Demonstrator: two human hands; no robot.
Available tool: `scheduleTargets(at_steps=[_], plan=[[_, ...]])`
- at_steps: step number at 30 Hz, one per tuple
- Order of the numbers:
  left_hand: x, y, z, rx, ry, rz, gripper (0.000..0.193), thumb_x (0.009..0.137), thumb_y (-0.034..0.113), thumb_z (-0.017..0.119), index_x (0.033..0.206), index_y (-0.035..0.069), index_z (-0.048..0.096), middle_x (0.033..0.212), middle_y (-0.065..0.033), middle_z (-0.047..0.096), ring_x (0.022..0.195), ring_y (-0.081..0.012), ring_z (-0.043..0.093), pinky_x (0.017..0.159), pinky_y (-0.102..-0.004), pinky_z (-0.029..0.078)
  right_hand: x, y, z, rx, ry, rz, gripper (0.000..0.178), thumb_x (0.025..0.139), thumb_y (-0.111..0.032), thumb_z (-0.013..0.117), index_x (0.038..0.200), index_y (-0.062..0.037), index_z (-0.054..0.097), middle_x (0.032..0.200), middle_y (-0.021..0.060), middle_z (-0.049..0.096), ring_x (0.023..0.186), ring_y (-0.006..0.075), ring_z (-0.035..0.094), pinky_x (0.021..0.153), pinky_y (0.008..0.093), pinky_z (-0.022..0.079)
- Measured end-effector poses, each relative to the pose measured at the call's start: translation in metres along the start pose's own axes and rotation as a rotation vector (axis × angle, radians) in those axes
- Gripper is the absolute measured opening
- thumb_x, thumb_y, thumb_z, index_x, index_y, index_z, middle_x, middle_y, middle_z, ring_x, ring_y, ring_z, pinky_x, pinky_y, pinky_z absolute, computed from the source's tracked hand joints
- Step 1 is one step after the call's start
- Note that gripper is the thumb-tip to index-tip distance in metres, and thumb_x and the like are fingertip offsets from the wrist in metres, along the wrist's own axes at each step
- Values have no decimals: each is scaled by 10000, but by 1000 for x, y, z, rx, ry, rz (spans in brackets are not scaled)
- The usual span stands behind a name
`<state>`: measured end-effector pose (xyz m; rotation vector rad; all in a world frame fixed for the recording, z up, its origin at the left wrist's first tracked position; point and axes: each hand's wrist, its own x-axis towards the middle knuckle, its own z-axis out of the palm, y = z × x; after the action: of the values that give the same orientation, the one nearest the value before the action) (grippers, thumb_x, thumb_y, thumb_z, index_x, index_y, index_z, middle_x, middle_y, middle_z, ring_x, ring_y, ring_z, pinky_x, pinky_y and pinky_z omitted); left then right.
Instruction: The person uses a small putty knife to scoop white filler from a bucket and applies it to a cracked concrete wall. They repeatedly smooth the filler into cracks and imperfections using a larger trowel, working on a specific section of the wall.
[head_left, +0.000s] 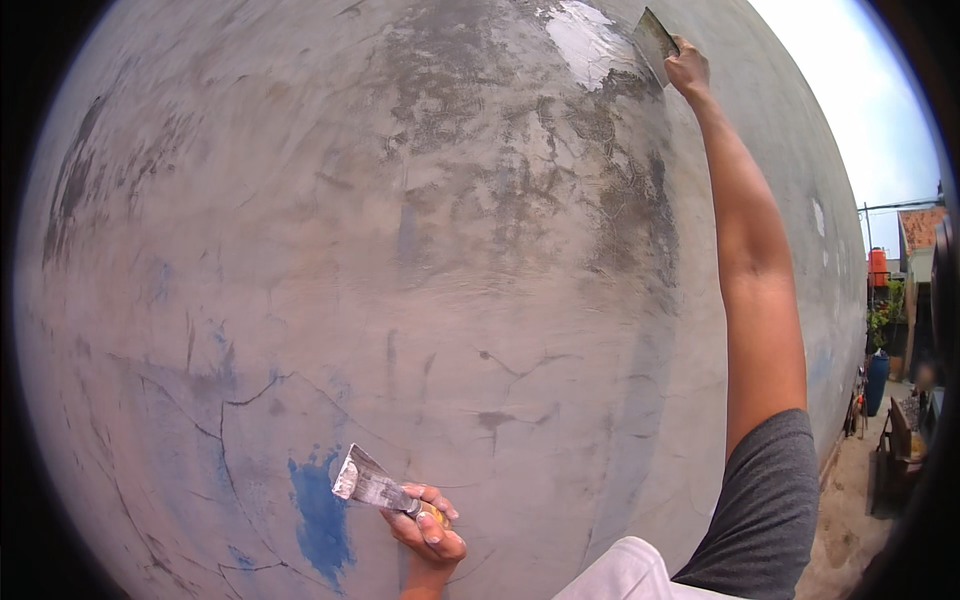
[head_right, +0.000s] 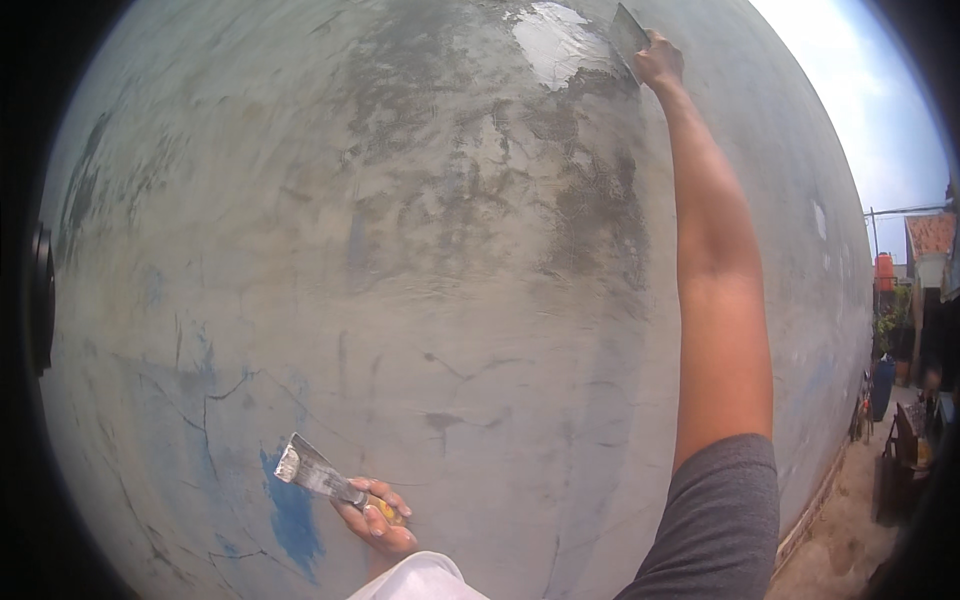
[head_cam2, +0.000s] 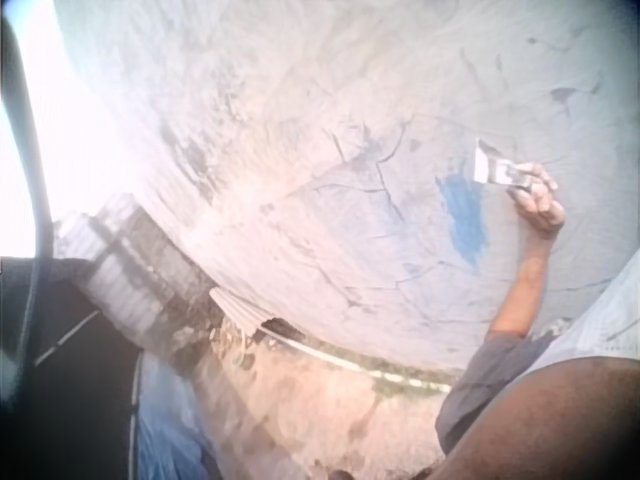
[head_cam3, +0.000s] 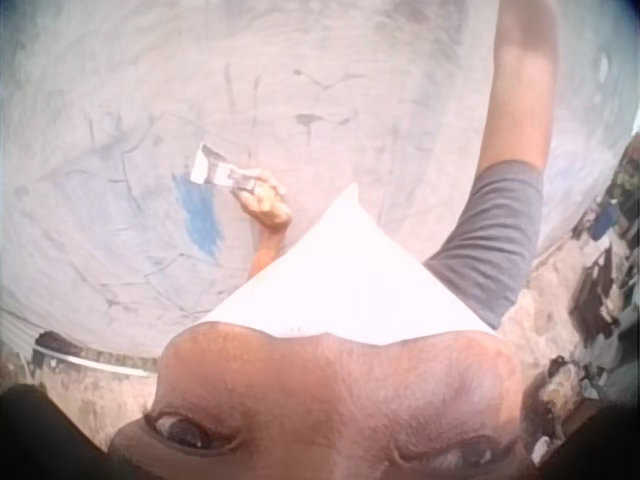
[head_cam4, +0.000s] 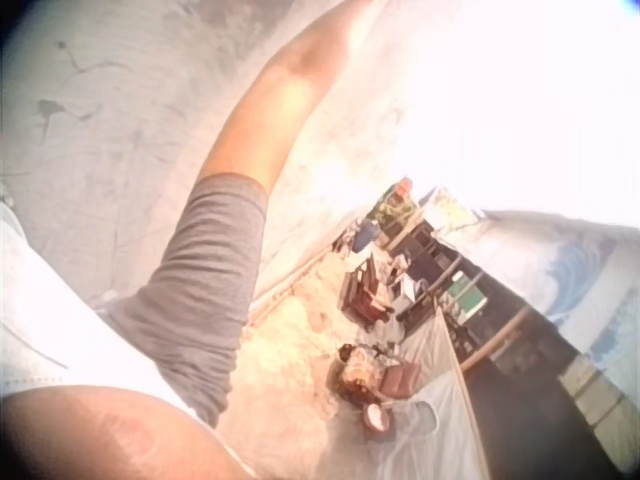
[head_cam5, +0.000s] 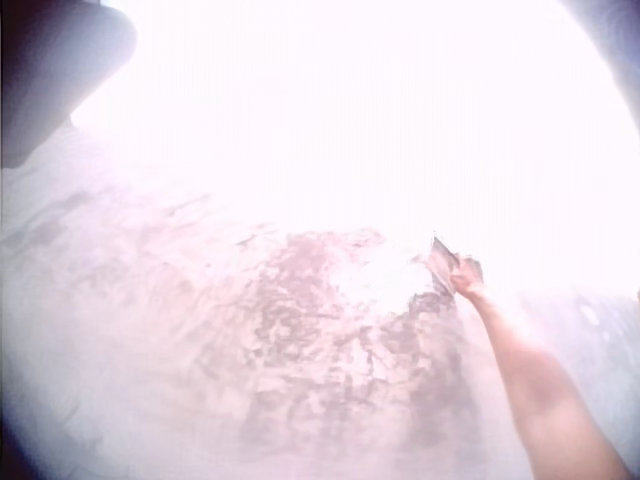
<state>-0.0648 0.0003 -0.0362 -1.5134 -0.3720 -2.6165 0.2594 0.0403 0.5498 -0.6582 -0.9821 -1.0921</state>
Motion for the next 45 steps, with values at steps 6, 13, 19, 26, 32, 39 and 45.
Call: scheduleTargets(at_steps=[6,13,19,26,32,39,45], plan=[[-2,6,7,-50,38,-121,586,860,524,398,1137,19,291,928,-83,393,602,-102,443,399,-210,406,-11,-8,6,-14,-29,-159,438,770,-153,509,1201,-116,571,1049,200,623,987,363,596,858,414,464],[-3,3,10,-34,95,-46,559,823,307,365,1215,-62,213,953,-134,395,590,-145,430,416,-221,416,-45,-34,-20,74,-96,-300,387,827,-147,515,1198,-45,553,1071,224,610,1004,373,585,881,388,449],[3,5,8,31,74,0,501,875,379,329,1117,-53,261,948,-132,393,579,-136,423,418,-218,412,-58,-29,-37,362,-189,-265,357,880,-162,520,1215,-38,534,1014,145,643,904,246,624,816,335,478],[4,8,10,50,67,-18,558,898,468,300,1116,-43,254,948,-134,396,581,-128,428,420,-209,425,-41,-59,-33,547,-38,-43,373,870,-147,539,1237,-77,549,987,85,657,787,158,620,713,313,517],[4,18,-1,-80,195,-246,573,876,378,323,1225,-58,193,960,-147,401,575,-121,435,388,-212,437,0,-117,24,203,291,-315,320,890,-183,465,1153,-48,586,895,259,617,824,368,629,744,456,496],[-27,-14,6,-208,55,-162,669,771,273,372,1291,-44,96,890,-146,405,536,-126,419,399,-252,458,33,-125,103,-40,137,-191,315,797,-92,497,1084,-59,623,846,224,645,841,347,634,756,453,510],[-30,-106,-71,-1395,-755,-789,370,801,66,631,1149,9,520,1024,-217,596,918,-295,599,679,-412,549,26,-157,88,-22,104,-326,250,739,-100,540,937,-81,690,926,162,657,905,336,622,819,428,502]])
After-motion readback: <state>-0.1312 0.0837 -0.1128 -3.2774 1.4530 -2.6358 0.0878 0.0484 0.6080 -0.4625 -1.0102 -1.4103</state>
